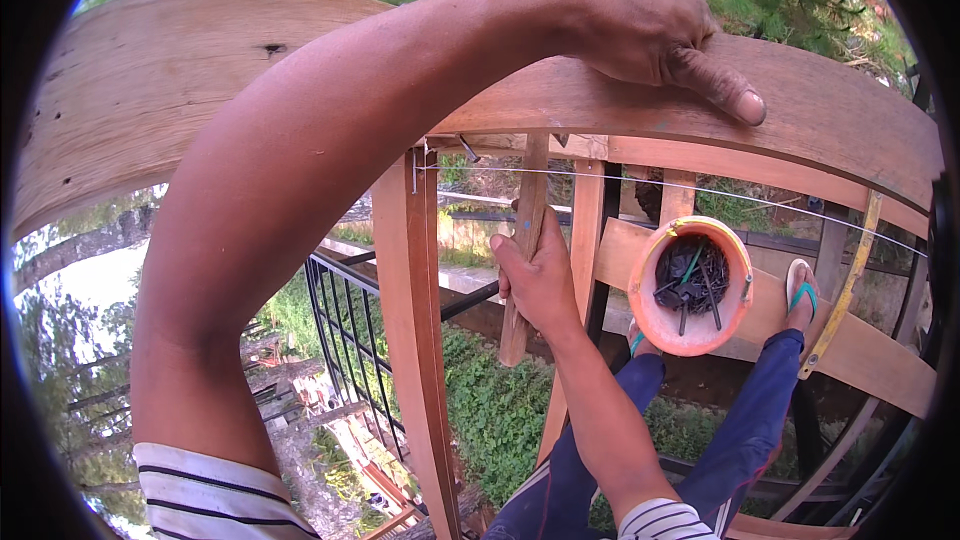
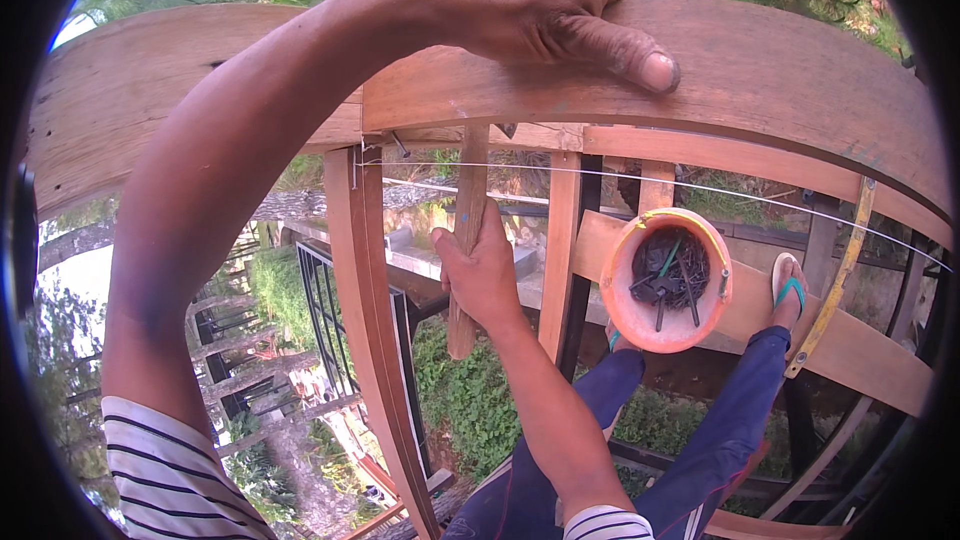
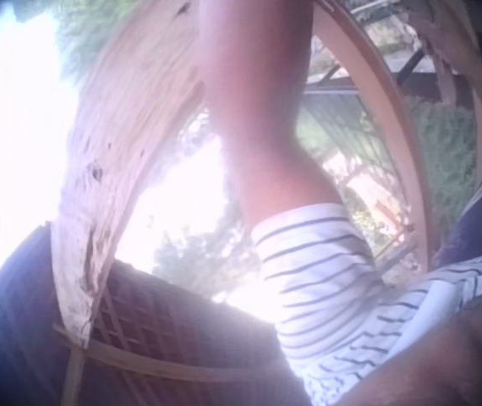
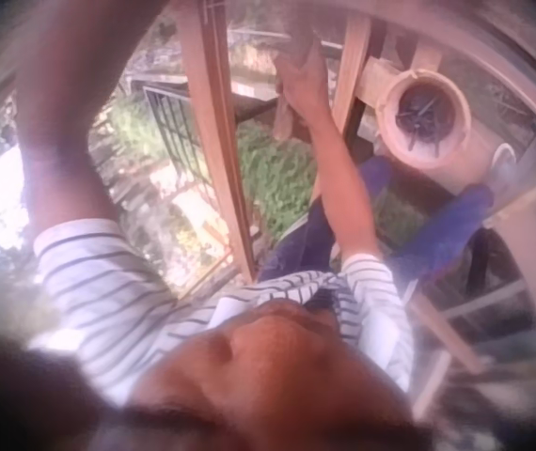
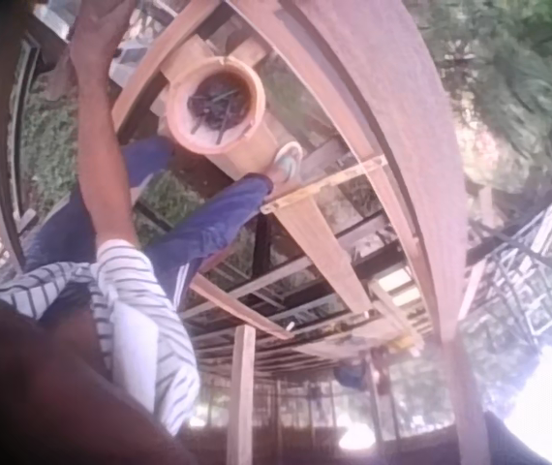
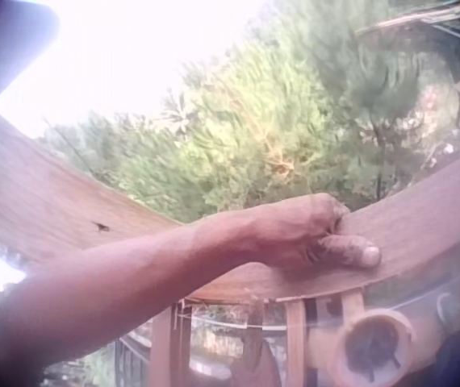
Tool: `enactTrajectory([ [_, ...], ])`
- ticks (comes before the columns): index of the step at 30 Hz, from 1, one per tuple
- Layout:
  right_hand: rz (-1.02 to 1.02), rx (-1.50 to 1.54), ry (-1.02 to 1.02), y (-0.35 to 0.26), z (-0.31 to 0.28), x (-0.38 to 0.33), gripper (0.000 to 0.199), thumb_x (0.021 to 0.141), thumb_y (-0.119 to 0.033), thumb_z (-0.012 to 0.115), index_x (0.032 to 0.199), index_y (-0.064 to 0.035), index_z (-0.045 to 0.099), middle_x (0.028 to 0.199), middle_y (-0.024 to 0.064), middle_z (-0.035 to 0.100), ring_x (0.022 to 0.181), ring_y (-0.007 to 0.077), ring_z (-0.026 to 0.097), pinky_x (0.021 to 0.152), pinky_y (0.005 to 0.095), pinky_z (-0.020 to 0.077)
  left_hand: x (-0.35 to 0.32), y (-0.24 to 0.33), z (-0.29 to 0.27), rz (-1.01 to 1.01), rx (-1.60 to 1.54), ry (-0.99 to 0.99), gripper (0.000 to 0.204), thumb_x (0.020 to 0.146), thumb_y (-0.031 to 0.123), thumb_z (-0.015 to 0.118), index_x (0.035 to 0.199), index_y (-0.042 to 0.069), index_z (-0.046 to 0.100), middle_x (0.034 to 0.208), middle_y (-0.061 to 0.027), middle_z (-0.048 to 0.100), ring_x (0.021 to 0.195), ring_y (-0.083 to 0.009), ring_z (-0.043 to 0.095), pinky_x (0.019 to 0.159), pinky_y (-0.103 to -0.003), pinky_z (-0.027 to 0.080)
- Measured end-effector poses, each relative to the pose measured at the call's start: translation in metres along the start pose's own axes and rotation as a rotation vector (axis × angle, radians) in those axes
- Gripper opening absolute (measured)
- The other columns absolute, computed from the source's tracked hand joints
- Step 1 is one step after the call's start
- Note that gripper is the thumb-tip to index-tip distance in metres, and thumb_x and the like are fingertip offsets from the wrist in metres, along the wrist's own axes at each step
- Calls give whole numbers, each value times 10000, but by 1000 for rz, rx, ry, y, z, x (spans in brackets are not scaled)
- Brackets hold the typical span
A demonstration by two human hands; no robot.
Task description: The person assembles a wooden railing by hammering nails into wooden beams. They use a spirit level to check alignment and adjust the wood pieces as needed. The person also uses a hammer to secure the nails and ensure the structure is stable.
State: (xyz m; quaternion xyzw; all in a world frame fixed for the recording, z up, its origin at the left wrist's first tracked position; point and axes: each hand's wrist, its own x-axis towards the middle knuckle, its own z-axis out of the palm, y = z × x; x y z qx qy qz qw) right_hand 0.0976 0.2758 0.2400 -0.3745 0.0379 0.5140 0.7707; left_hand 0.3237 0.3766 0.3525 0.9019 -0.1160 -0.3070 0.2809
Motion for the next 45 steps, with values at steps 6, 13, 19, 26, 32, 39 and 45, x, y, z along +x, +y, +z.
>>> enactTrajectory([
  [6, 80, 143, 46, 6, 5, -7, 466, 969, -103, 654, 1355, -19, 406, 773, 8, 524, 496, 67, 506, 434, 241, 439, -6, 4, 2, -1, -25, 5, 828, 825, 796, 647, 820, -27, 741, 668, -97, 620, 683, -225, 652, 616, -375, 480],
  [13, -118, -103, -106, 2, -17, 5, 429, 966, -103, 653, 1314, -10, 421, 721, 20, 528, 489, 88, 518, 436, 266, 449, -1, 0, 1, -28, -19, -7, 823, 822, 786, 660, 823, -34, 729, 686, -113, 632, 717, -238, 664, 638, -390, 493],
  [19, 91, 116, 220, -7, -17, 6, 430, 971, -105, 645, 1315, -5, 406, 806, 33, 536, 497, 93, 523, 430, 263, 456, -10, 15, -6, -25, -12, 8, 909, 798, 820, 648, 887, -79, 752, 834, -225, 708, 837, -332, 703, 771, -453, 542],
  [26, 2, -138, -156, -18, -20, 8, 523, 975, -124, 674, 1389, 2, 380, 783, 21, 543, 510, 82, 509, 447, 259, 443, -1, 8, -4, -78, -7, -40, 880, 802, 811, 655, 906, -56, 760, 831, -208, 708, 851, -320, 699, 772, -453, 536],
  [32, 132, -12, 46, -1, -38, -5, 364, 977, -102, 641, 1262, -8, 435, 762, 28, 537, 507, 92, 525, 435, 274, 457, -18, 26, -7, -81, 151, 111, 881, 801, 805, 646, 974, -54, 738, 846, -223, 697, 874, -354, 701, 791, -474, 535],
  [39, 328, -380, 297, 9, -147, -90, 295, 945, -121, 692, 1131, -35, 479, 711, 8, 518, 489, 93, 518, 405, 274, 423, -160, 88, 41, -134, 435, 659, 403, 921, 463, 712, 908, 63, 664, 879, -122, 672, 813, -216, 700, 615, -343, 558],
  [45, 275, -1106, 646, -40, -269, -143, 317, 859, -156, 745, 995, -9, 498, 832, 148, 657, 746, 267, 689, 690, 429, 546, -197, 124, 265, -570, -1043, 935, 171, 912, 143, 754, 864, 2, 671, 817, -42, 671, 746, -127, 614, 691, -296, 480],
])
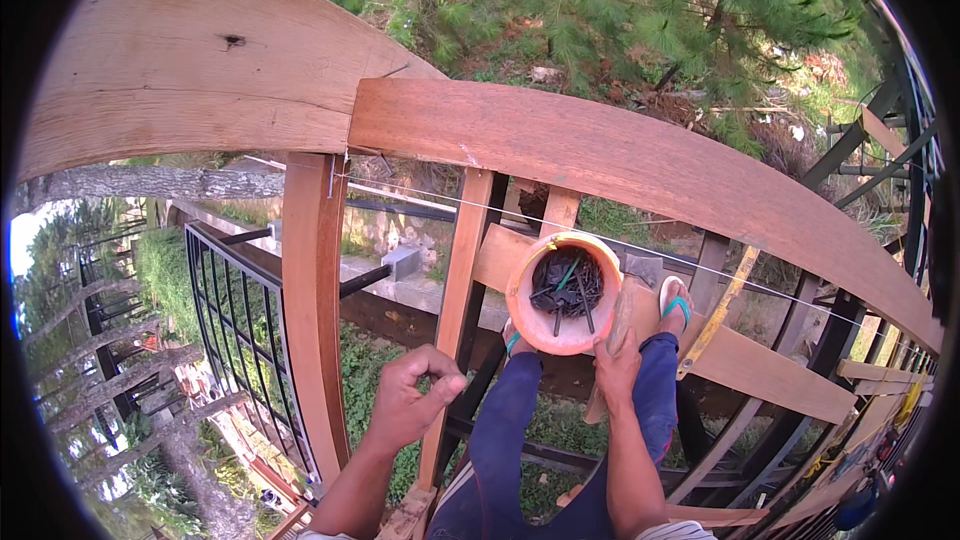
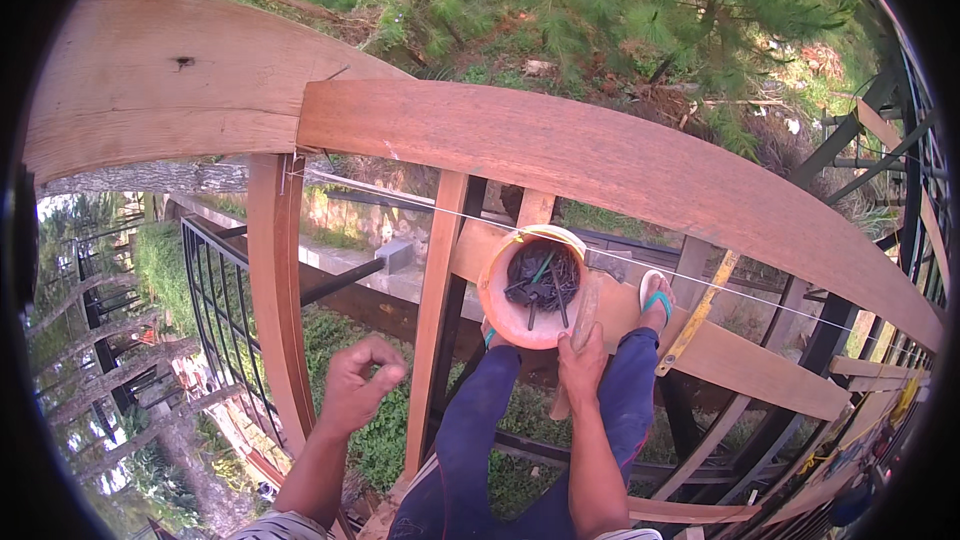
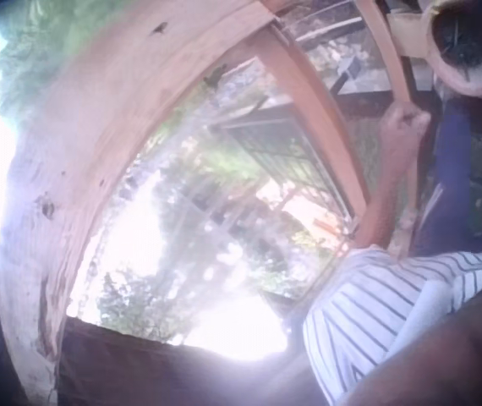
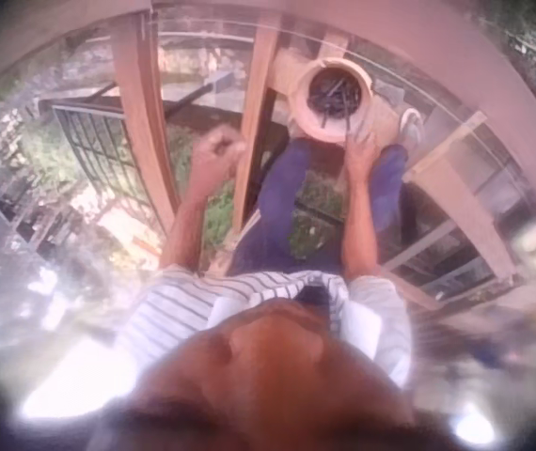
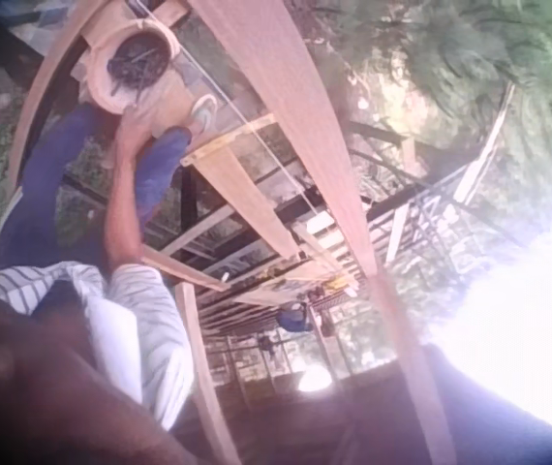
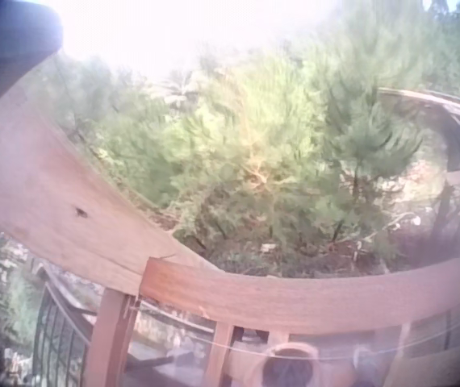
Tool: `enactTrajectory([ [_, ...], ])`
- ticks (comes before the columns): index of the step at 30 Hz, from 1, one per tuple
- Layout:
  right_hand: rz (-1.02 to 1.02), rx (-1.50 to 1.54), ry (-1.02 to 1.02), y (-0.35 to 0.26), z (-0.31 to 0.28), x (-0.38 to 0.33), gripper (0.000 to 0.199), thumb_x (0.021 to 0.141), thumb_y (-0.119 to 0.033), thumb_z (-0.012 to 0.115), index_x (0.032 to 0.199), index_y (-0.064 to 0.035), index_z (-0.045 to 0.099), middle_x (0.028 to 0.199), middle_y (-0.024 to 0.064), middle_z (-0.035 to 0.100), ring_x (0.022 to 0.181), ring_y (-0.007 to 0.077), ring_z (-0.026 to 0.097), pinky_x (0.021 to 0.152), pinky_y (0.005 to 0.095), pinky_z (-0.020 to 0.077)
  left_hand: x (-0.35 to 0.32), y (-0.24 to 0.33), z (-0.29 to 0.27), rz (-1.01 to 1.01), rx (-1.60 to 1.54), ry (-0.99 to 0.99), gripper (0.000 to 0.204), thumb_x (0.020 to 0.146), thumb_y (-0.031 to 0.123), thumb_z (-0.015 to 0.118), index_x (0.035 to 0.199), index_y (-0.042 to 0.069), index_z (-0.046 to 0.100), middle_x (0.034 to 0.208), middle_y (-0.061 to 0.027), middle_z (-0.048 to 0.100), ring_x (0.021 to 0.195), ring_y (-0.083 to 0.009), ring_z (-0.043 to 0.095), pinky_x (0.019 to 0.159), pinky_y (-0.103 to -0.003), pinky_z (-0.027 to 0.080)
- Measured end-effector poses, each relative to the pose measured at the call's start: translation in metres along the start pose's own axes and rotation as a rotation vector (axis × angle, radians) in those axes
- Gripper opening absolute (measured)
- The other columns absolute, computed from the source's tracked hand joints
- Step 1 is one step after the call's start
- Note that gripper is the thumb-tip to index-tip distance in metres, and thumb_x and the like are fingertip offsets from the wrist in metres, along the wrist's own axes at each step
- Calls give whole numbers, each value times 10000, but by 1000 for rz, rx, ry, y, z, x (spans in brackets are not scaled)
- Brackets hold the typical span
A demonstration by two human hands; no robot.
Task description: The person assembles a wooden railing by hammering nails into wooden beams. They use a spirit level to check alignment and adjust the wood pieces as needed. The person also uses a hammer to secure the nails and ensure the structure is stable.
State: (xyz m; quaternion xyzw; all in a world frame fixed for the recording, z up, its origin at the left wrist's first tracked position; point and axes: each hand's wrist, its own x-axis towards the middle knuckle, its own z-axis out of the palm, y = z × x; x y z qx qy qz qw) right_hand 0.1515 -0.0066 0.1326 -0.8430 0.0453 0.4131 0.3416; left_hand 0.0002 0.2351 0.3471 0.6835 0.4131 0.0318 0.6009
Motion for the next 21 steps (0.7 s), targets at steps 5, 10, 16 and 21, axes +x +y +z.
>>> enactTrajectory([
  [5, -380, 12, 199, 49, 1, 68, 430, 842, -165, 747, 1188, 7, 558, 1205, 202, 615, 1109, 300, 633, 954, 418, 489, 68, -207, 125, -137, 153, 316, 861, 872, 272, 801, 1533, -34, 342, 1608, -269, 314, 1473, -399, 367, 1183, -480, 347],
  [10, -153, 220, -4, 87, 36, 124, 550, 828, -101, 728, 1326, 8, 521, 1165, 109, 610, 1072, 210, 601, 963, 349, 480, 127, -285, 161, -326, 460, 258, 1166, 748, 430, 862, 1619, 78, 172, 1666, -287, 157, 1559, -449, 113, 1181, -710, 162],
  [16, -91, 232, 3, 98, 44, 163, 469, 840, -117, 780, 1231, -8, 546, 1078, 119, 660, 960, 204, 655, 849, 357, 543, 127, -386, 136, -723, -400, -27, 372, 936, 111, 734, 1259, -33, 618, 1102, -116, 711, 982, -211, 688, 870, -393, 561],
  [21, -37, -7, 74, 92, 31, 159, 589, 753, -264, 828, 1177, 20, 533, 1087, 266, 689, 1025, 419, 694, 903, 485, 543, 112, -399, 139, -387, -138, 53, 244, 922, 26, 657, 1156, -43, 639, 1026, -113, 707, 897, -199, 673, 814, -351, 543],
])
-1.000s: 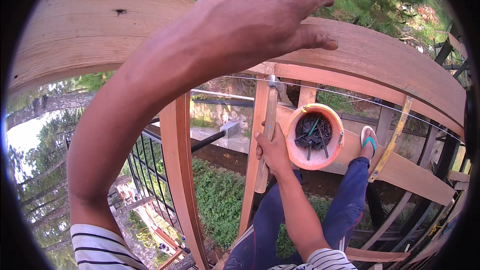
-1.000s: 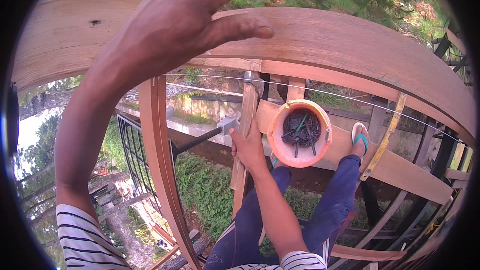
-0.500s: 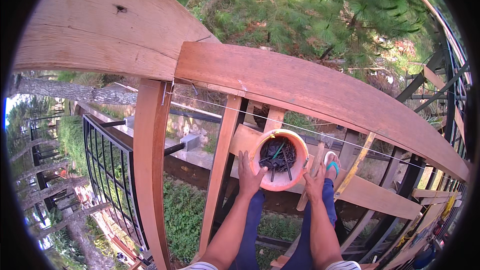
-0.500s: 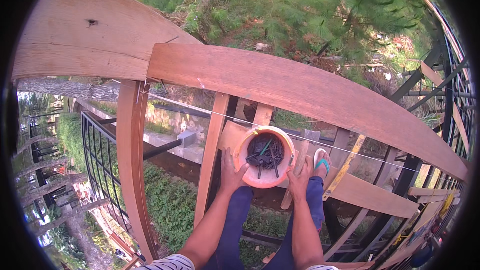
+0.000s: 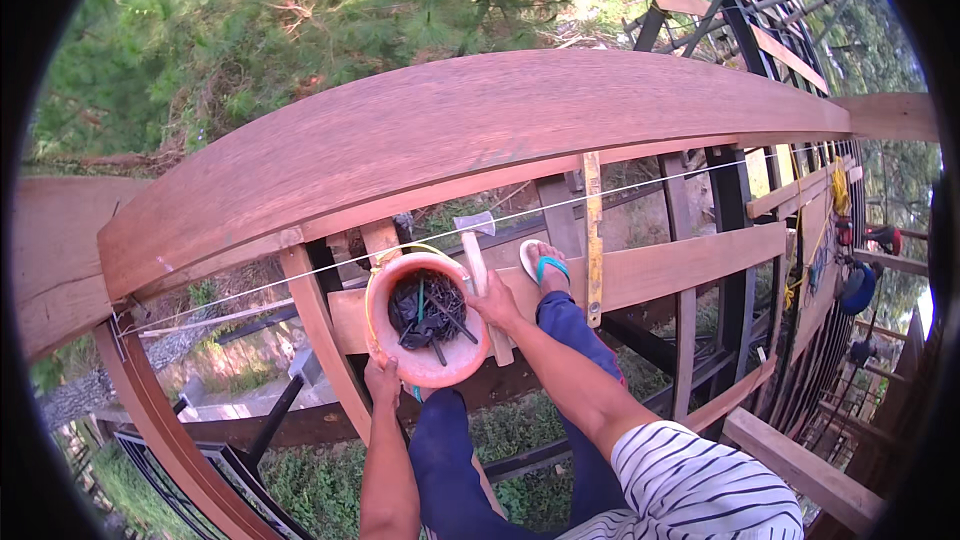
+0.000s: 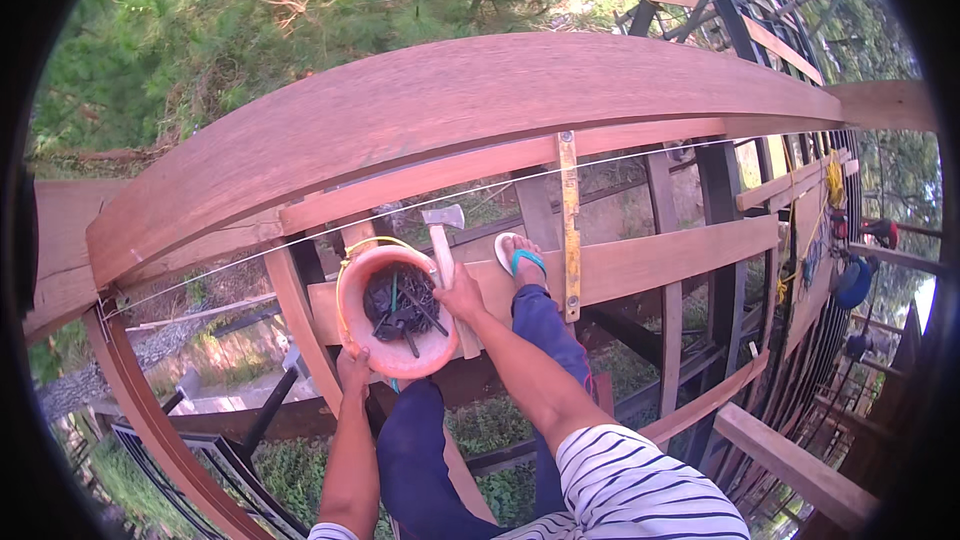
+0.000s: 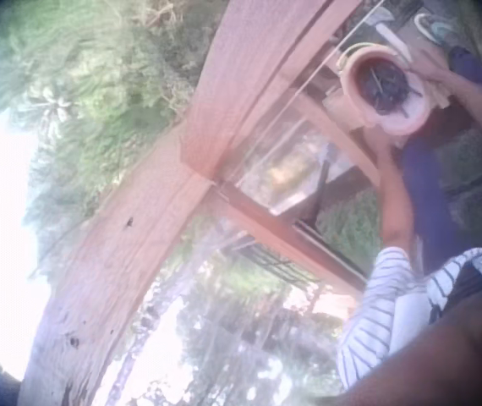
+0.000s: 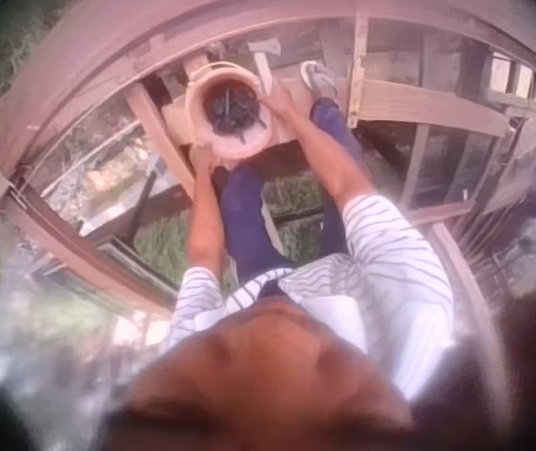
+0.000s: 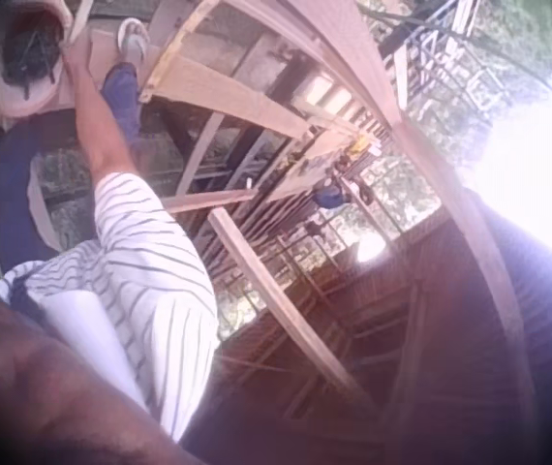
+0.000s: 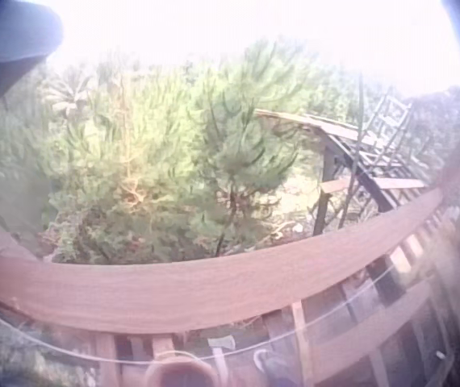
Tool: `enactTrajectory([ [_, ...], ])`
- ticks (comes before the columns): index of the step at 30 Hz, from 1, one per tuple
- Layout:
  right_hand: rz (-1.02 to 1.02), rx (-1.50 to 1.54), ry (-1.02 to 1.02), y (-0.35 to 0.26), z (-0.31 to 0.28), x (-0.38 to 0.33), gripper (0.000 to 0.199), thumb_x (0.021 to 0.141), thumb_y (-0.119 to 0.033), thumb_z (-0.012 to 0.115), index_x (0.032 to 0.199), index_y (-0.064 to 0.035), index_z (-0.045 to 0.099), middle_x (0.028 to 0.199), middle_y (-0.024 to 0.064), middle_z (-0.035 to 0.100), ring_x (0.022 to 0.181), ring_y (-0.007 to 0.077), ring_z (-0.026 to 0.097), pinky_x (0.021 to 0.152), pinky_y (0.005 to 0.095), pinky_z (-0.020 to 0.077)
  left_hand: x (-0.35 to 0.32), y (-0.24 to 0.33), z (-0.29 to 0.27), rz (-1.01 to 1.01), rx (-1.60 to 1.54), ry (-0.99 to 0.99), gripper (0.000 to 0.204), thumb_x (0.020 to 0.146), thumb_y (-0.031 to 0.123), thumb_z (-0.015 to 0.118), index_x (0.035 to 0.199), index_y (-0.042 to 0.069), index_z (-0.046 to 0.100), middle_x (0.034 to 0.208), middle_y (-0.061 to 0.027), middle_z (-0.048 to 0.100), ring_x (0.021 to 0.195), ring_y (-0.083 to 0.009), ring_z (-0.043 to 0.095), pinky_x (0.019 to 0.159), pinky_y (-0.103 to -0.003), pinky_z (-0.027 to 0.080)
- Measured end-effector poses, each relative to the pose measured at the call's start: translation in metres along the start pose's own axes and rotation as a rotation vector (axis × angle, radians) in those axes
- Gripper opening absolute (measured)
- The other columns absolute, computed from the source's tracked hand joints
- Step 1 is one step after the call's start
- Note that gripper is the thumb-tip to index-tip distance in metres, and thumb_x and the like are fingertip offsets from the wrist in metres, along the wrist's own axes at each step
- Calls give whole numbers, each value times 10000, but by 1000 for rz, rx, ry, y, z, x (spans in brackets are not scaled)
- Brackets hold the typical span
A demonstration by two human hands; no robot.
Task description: The person assembles a wooden railing by hammering nails into wooden beams. They use a spirit level to check alignment and adjust the wood pieces as needed. The person also uses a hammer to secure the nails and ensure the structure is stable.
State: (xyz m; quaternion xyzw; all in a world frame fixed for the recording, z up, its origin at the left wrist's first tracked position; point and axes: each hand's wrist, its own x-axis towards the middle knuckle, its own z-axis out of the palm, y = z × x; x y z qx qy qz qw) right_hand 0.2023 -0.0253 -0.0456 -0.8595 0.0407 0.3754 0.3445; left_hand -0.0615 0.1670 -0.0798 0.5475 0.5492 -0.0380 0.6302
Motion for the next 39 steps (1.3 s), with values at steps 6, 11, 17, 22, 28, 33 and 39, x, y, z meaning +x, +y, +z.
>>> enactTrajectory([
  [6, 82, 211, 119, -6, -69, -45, 594, 756, -257, 772, 1236, 17, 554, 1094, 254, 699, 1035, 412, 697, 918, 472, 542, -50, 112, 18, 144, 327, -50, 164, 930, 45, 640, 1071, -37, 618, 945, -82, 669, 846, -165, 630, 770, -330, 519],
  [11, 137, 715, 318, 39, -173, -102, 411, 786, -125, 730, 1149, 40, 633, 987, 127, 697, 892, 226, 689, 788, 355, 552, -86, 196, 114, 279, 286, -248, 183, 923, 89, 682, 1050, -19, 607, 919, -42, 654, 812, -139, 602, 765, -330, 516],
  [17, 179, 1075, 745, 152, -292, -128, 383, 823, -48, 695, 1173, 30, 558, 966, 70, 612, 813, 186, 625, 743, 343, 533, -94, 204, 325, 223, 116, -711, 470, 924, 126, 709, 1347, -16, 562, 1164, -65, 626, 1026, -141, 604, 928, -307, 498],
  [22, 282, 1085, 1142, 286, -375, -97, 401, 819, -34, 708, 1148, 83, 511, 1034, 152, 605, 858, 250, 625, 778, 404, 533, -103, 158, 502, 147, 199, -1079, 717, 913, 200, 742, 1516, -18, 421, 1333, -118, 583, 1209, -223, 565, 1046, -359, 455],
  [28, 519, 874, 1275, 391, -402, -48, 642, 807, -4, 692, 1372, 130, 417, 1327, 256, 557, 1180, 352, 599, 1009, 456, 492, -76, 109, 588, -186, 299, -1465, 767, 960, 246, 707, 1595, 55, 322, 1519, -95, 476, 1391, -230, 446, 1177, -397, 342],
  [33, 596, 871, 1260, 461, -383, -42, 767, 823, -38, 670, 1482, 137, 318, 1456, 306, 467, 1284, 375, 545, 1088, 445, 446, -68, 88, 594, -342, 359, -1548, 875, 991, 361, 667, 1642, 62, 166, 1669, -107, 266, 1546, -238, 228, 1238, -458, 251],
  [39, 335, 1079, 990, 452, -383, -27, 690, 851, -119, 664, 1434, 118, 381, 1320, 276, 548, 1085, 362, 626, 952, 501, 523, -26, 165, 558, 278, 632, -1711, 788, 1000, 429, 622, 1598, 26, 304, 1612, -179, 378, 1494, -297, 358, 1196, -460, 339],
])
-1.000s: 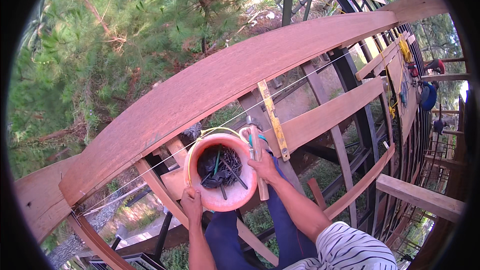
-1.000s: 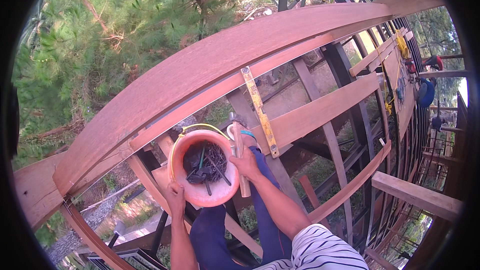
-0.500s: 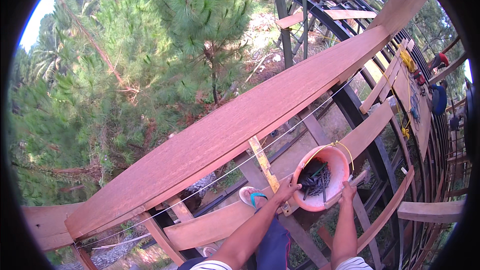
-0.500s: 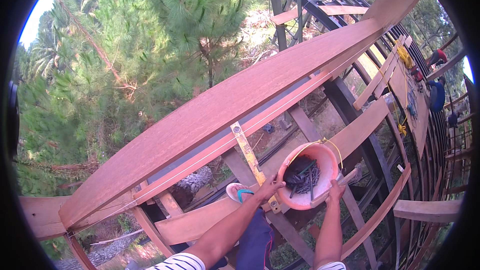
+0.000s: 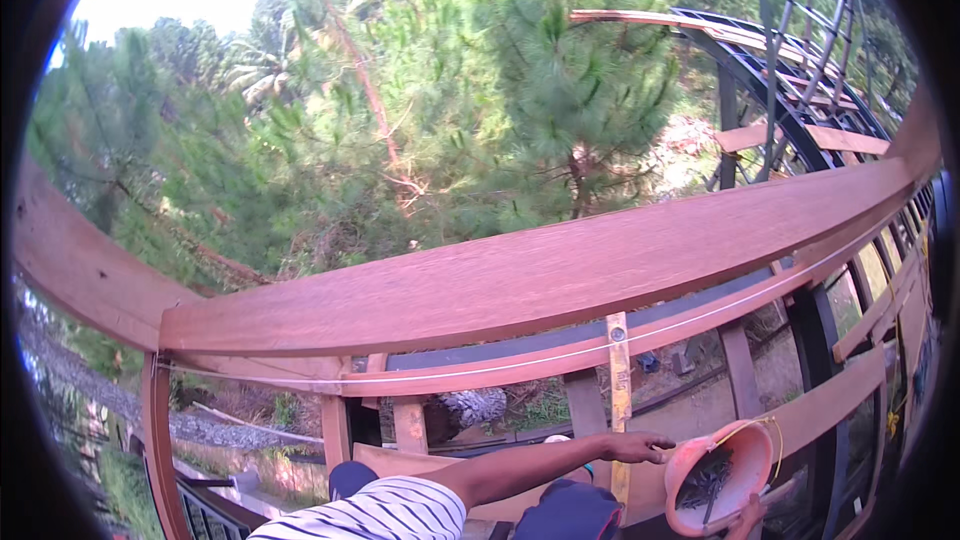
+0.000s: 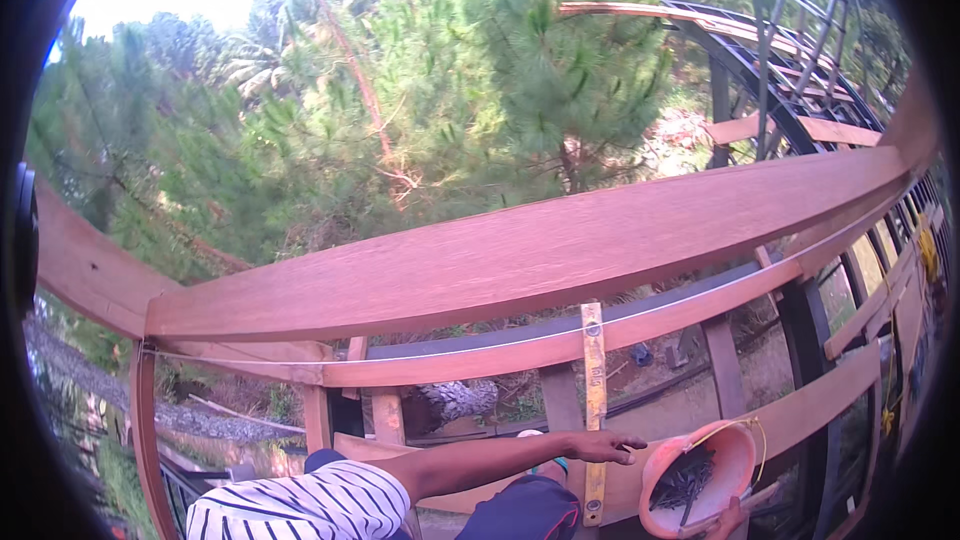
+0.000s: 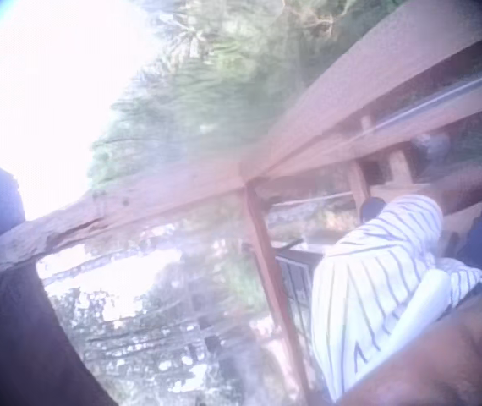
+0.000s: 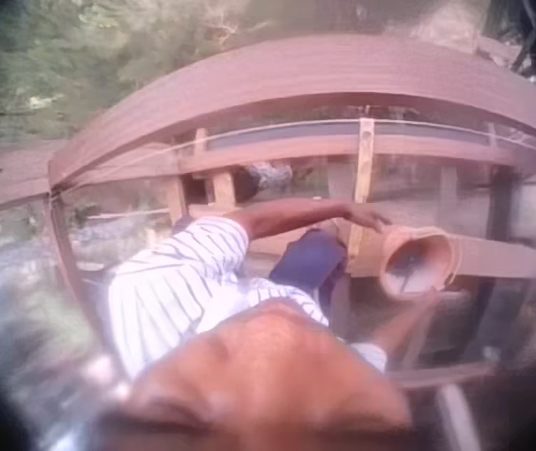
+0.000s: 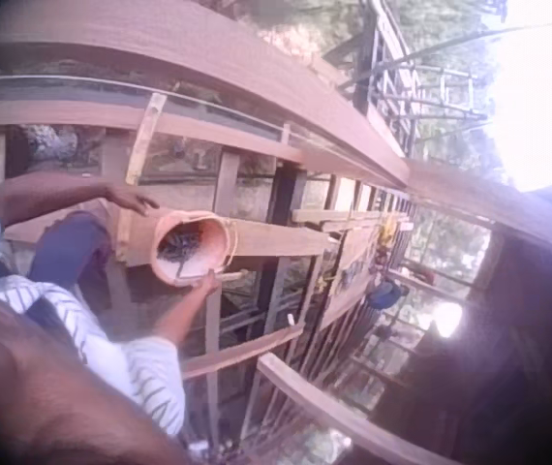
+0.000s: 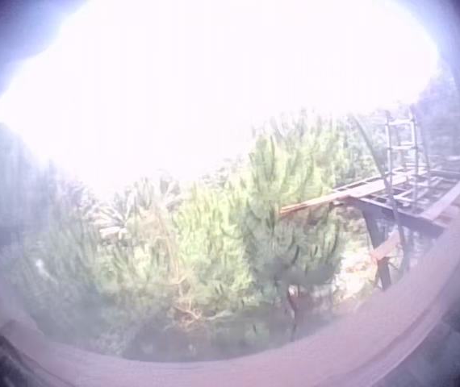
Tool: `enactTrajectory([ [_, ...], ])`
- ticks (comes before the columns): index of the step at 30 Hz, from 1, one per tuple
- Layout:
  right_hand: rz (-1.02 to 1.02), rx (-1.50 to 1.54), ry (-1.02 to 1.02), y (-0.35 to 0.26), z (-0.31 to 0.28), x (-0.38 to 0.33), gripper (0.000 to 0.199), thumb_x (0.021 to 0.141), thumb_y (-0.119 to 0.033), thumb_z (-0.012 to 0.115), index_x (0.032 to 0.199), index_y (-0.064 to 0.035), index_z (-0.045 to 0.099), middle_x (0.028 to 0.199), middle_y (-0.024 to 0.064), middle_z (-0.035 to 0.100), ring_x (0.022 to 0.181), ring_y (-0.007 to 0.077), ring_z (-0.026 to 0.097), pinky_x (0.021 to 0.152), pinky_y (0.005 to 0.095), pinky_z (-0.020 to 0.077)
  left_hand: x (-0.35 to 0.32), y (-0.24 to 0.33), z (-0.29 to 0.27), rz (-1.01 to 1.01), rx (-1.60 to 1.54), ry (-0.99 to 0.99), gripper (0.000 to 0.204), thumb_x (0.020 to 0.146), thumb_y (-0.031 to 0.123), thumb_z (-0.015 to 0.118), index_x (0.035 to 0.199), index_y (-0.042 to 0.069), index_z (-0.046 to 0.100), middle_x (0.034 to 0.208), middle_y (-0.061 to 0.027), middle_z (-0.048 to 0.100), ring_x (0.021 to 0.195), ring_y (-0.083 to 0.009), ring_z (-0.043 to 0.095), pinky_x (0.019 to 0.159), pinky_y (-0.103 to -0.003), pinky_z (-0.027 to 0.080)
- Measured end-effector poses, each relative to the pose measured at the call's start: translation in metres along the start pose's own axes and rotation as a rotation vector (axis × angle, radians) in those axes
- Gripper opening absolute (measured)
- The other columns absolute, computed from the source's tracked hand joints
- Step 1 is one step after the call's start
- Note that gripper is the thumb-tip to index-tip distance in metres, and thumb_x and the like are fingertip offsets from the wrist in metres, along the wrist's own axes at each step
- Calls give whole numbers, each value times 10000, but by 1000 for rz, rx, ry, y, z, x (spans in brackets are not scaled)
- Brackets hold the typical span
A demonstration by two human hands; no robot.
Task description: The person assembles a wooden railing by hammering nails into wooden beams. They use a spirit level to check alignment and adjust the wood pieces as needed. The person also uses a hammer to secure the nails and ensure the structure is stable.
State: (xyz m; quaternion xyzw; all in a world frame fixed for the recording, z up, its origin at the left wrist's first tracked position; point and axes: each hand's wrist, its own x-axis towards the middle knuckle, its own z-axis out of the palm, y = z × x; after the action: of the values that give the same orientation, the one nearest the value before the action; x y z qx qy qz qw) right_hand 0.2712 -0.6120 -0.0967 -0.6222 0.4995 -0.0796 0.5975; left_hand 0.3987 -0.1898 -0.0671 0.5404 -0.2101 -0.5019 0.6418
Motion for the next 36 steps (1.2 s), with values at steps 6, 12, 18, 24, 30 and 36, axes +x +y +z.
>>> enactTrajectory([
  [6, -275, -349, -251, -12, 148, -90, 640, 876, -139, 659, 1410, 102, 401, 1217, 228, 530, 982, 309, 598, 853, 450, 505, -251, 38, -73, 167, 5, 391, 579, 1005, 420, 637, 1411, 19, 537, 1290, -100, 599, 1145, -191, 603, 968, -359, 508],
  [12, -421, -402, -411, -10, 204, -187, 592, 900, -158, 655, 1386, 87, 422, 1114, 179, 511, 879, 257, 570, 754, 399, 486, -506, 49, -38, 436, -161, 865, 442, 1014, 242, 640, 1388, 31, 538, 1363, -93, 609, 1181, -181, 633, 966, -346, 537],
  [18, -499, -426, -428, -12, 201, -243, 545, 924, -178, 650, 1361, 71, 443, 1012, 130, 493, 776, 205, 542, 656, 349, 467, -599, 53, -13, 1206, -320, 838, 594, 1029, 357, 511, 1506, 18, 409, 1548, -189, 456, 1433, -317, 454, 1203, -498, 360],
  [24, -577, -378, -446, -38, 175, -296, 499, 948, -198, 646, 1337, 56, 464, 909, 81, 475, 673, 152, 514, 557, 298, 449, -608, 97, -41, 1669, -605, 651, 609, 1033, 479, 476, 1454, 40, 447, 1466, -181, 507, 1427, -320, 436, 1230, -516, 298],
  [30, -640, -159, -802, -73, 173, -399, 455, 972, -217, 641, 1313, 40, 485, 806, 33, 457, 569, 100, 486, 459, 247, 430, -630, 126, -82, 1773, -718, 396, 466, 1067, 458, 422, 1282, 59, 526, 1297, -173, 592, 1227, -309, 590, 1094, -473, 472],
  [36, -6, -95, -1555, -110, 218, -555, 468, 956, -197, 655, 1335, 16, 481, 797, 27, 468, 523, 45, 432, 443, 222, 401, -564, 105, 76, 1236, -1166, 1391, 278, 1078, 229, 383, 1162, 47, 577, 1069, -126, 640, 975, -209, 631, 845, -362, 509],
])
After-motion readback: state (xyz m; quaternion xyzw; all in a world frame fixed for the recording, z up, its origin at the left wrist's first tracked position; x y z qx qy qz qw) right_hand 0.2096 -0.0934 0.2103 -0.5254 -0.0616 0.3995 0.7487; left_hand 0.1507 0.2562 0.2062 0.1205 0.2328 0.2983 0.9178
